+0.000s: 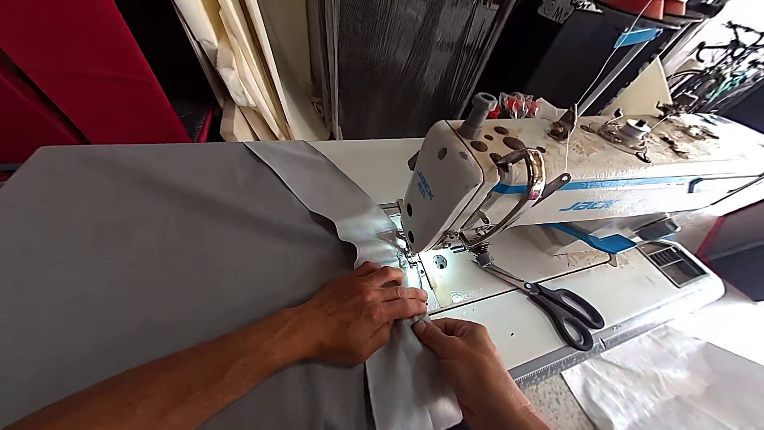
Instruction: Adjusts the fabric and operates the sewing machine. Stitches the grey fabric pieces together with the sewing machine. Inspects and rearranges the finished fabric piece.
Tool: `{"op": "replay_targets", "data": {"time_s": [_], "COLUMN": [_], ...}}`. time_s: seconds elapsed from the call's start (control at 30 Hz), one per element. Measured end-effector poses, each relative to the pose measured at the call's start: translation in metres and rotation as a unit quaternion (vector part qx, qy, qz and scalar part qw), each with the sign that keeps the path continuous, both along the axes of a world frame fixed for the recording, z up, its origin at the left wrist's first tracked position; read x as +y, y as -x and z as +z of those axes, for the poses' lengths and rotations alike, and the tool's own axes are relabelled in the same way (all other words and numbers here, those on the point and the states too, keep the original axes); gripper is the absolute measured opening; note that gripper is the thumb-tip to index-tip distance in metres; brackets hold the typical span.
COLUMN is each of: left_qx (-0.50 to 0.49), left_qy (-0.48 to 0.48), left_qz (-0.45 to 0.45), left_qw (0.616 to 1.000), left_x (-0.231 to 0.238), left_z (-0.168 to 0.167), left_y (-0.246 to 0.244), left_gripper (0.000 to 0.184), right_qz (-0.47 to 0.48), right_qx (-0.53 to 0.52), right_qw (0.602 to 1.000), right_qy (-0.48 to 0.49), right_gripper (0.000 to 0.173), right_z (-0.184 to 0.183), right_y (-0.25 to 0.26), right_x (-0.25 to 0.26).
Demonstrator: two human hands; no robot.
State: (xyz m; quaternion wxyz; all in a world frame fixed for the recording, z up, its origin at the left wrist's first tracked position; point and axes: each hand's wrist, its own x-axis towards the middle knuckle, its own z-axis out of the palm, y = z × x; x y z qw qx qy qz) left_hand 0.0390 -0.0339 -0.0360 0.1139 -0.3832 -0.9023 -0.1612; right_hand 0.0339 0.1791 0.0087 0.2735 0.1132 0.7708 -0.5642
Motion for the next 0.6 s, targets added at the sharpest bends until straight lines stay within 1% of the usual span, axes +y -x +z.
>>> {"op": "replay_targets", "data": {"time_s": [0.23, 0.37, 0.5, 0.6], "left_qx": [-0.009, -0.008, 0.004, 0.007], "left_qy": [0.001, -0.001, -0.055, -0.047], "left_qz": [0.002, 0.004, 0.031, 0.032], "left_qw": [1.0, 1.0, 0.998, 0.998], "left_x": [-0.0018, -0.0012, -0.0038, -0.0031], "left_z": [-0.0018, -0.0023, -0.0029, -0.0038], "left_y": [0.0006, 0.0002, -0.0002, 0.0006], "left_gripper": [0.051, 0.052, 0.042, 0.04], "right_qz": [0.005, 0.011, 0.013, 0.017], "right_qx": [0.024, 0.035, 0.025, 0.018], "right_qw": [1.0, 0.999, 1.0, 1.0], "right_qy": [-0.019, -0.013, -0.011, -0.01], "right_gripper": [0.017, 0.016, 0.016, 0.015], "right_z": [-0.0013, -0.0028, -0.0005, 0.0003], "right_y": [-0.0035, -0.005, -0.0045, -0.003], "right_x": [0.0006, 0.0022, 0.0026, 0.003]}}
